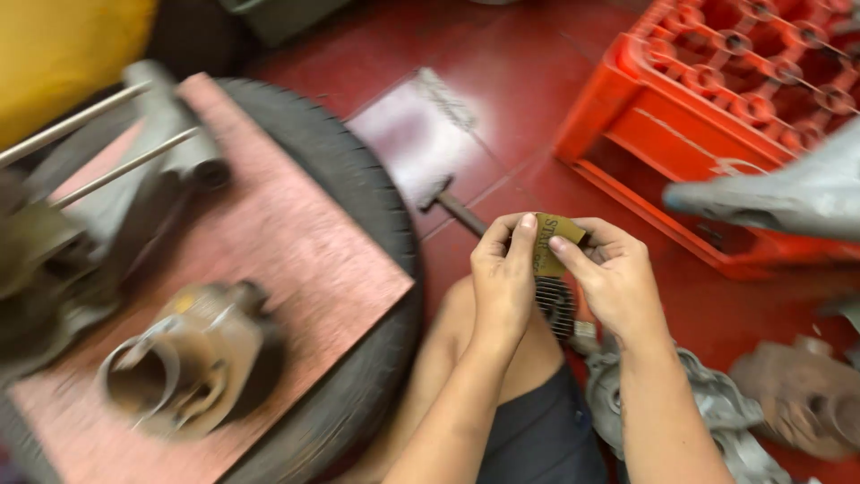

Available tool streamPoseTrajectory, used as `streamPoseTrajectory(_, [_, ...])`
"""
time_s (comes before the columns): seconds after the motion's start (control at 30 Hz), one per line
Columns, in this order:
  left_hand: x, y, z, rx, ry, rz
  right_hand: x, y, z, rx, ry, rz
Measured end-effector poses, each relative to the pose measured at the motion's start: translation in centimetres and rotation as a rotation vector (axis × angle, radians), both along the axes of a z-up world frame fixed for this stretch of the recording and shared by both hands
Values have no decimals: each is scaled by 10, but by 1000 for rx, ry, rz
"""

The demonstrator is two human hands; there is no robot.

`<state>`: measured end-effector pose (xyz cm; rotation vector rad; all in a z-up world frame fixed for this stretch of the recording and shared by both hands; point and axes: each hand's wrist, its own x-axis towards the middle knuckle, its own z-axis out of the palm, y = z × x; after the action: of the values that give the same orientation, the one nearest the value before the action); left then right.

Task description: Inspecting and cleaning motorcycle engine components including the cylinder and crankcase.

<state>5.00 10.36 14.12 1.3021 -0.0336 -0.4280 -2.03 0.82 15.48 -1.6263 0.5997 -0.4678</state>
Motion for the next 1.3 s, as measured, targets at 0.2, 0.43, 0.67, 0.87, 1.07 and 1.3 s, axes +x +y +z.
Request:
streamPoseTrajectory(0.2, [23, 186, 111, 226, -676, 369, 72, 128, 44, -40, -201, 396])
streamPoseTrajectory(0.43, [75, 314, 97, 814, -961, 667, 121, 251, 60, -307, -207, 567])
streamPoseTrajectory(0.67, [81, 327, 92, 498, -844, 537, 111, 272, 82, -763, -170, 570])
streamPoseTrajectory(0.87, [93, 357, 82, 375, -904, 92, 99, 271, 62, -936, -145, 613])
streamPoseTrajectory(1.07, [96, 361, 104, 441, -613, -68, 97, 270, 49, -988, -142, 618])
streamPoseTrajectory(1.3, [119, 320, 94, 1092, -721, 191, 96, 273, 39, -928, -89, 539])
